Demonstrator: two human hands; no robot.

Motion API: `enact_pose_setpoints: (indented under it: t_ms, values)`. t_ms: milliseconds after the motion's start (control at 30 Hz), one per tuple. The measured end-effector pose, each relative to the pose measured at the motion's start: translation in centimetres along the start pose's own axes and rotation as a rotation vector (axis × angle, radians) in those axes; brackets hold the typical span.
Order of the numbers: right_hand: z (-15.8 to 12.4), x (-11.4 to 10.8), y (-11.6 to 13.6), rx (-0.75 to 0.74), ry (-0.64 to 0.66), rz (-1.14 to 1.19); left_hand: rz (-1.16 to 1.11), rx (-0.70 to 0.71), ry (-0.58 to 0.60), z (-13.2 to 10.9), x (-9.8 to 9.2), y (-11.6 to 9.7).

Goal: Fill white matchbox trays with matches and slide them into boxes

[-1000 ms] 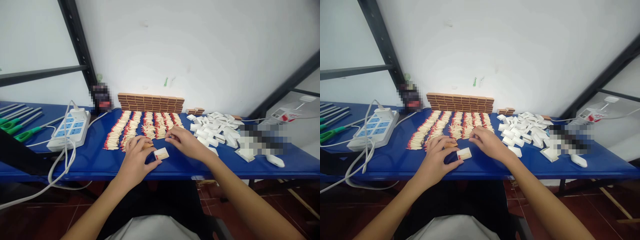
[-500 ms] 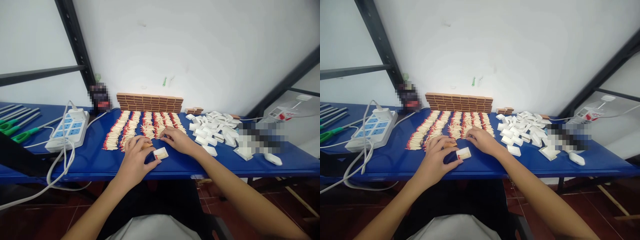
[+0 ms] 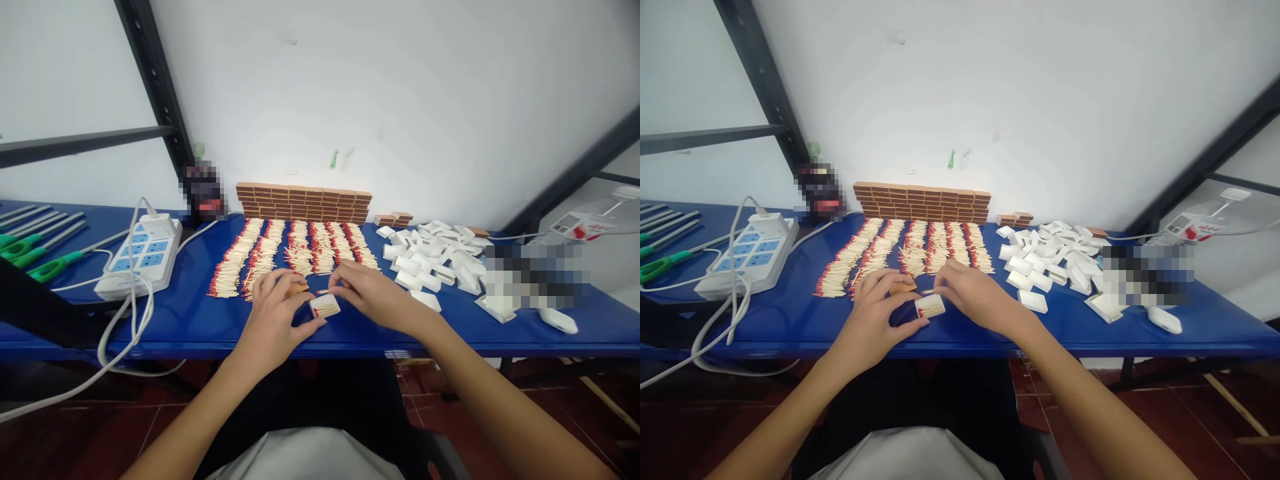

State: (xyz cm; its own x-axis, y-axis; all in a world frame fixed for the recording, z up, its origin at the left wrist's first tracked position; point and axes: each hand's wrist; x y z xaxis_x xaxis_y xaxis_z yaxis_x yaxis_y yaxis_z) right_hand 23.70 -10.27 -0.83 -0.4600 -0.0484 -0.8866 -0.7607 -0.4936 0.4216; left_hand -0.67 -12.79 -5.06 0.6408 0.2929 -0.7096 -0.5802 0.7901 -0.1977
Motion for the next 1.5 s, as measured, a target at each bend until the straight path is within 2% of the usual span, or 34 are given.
enact_pose_setpoints:
  t_ms: [133,233,333,500,1500]
  values:
    - [-1.0,0.0,1.6,-0.021,0.129,0.037,-0.003,-0.001,0.0,-0.1,0.1,0.1]
    - [0.0,-0.1,1.0,0.001,0.07,0.055,0.004,-0.004,0.004,-0.1,0.0,0.1]
    - [1.9,-0.2,-0.8,0.01,-0.03,0.028,0.006,-0.005,0.007,0.0,0.0,0.0]
    - [3.7,0.4,-3.1,-0.002,-0.021,-0.004,0.003,-0.006,-0.001,0.0,0.0,0.0]
    - [4.2,1.8,-3.8,-0.021,-0.047,0.033,0.005,0.014,-0.009,-0.1,0.1,0.1]
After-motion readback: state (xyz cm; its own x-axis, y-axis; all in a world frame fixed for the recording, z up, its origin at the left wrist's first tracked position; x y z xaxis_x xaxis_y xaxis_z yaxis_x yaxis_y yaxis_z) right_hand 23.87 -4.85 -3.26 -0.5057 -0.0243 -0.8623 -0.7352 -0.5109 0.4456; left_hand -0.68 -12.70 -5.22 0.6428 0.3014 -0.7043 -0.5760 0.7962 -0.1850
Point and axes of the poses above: each hand's wrist, its own z-axis towards the middle knuckle, its own x-axis out of the palm, y = z × x, and after that the axes turned 9 degrees about x, right-handed
